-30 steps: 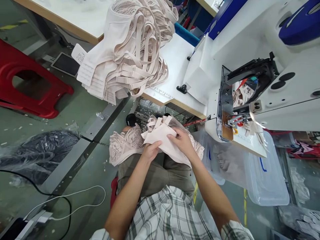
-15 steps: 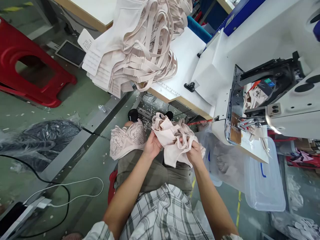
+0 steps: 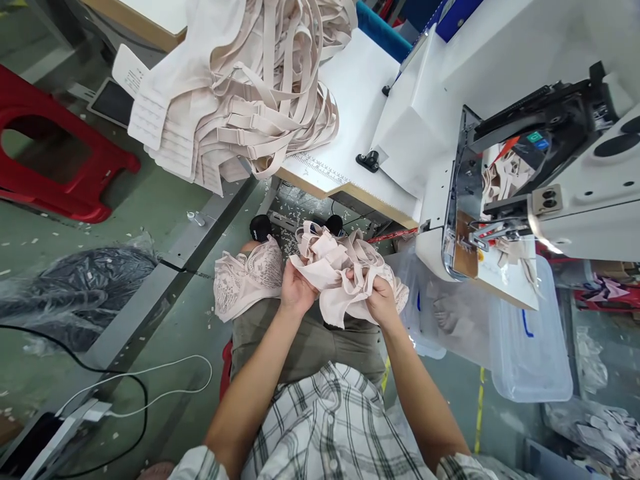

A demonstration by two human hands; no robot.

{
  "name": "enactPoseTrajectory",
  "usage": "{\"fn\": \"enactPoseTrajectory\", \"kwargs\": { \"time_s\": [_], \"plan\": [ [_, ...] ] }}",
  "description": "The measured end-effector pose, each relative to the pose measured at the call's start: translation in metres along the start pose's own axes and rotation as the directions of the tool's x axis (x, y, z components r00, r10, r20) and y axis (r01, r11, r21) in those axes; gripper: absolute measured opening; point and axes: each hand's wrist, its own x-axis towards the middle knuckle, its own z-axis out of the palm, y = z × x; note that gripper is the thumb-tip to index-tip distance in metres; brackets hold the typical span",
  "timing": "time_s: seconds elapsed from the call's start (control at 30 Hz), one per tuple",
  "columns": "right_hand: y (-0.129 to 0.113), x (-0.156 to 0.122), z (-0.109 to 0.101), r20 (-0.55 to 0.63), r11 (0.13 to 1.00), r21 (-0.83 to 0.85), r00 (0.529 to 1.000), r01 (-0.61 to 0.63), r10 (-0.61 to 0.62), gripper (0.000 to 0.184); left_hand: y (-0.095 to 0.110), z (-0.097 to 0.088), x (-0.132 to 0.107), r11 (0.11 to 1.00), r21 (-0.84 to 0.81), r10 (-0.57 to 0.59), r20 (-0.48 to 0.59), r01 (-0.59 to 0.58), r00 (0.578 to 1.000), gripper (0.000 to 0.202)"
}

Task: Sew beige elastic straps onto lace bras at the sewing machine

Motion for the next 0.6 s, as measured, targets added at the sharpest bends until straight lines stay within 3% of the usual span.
{"fn": "enactPoseTrajectory", "kwargs": {
  "time_s": [0.17,0.4,0.6],
  "plan": [
    [-0.004,0.002,0.001,0.033,1.0,-0.025,0.999,0.005,-0.005,0.018,0.0,-0.001,0.0,0.997,0.078,0.024,0.023,-0.026,0.999,0.044],
    [-0.016,0.002,0.006,0.104,0.997,-0.072,0.994,0.04,-0.032,0.024,0.0,0.0,0.001,0.999,0.036,-0.026,0.024,0.025,0.999,0.054],
    [-0.019,0.001,0.009,0.138,0.995,-0.063,0.988,0.083,-0.073,0.021,-0.003,-0.002,0.005,0.999,0.031,0.032,0.011,-0.032,0.999,0.049]
  ]
}}
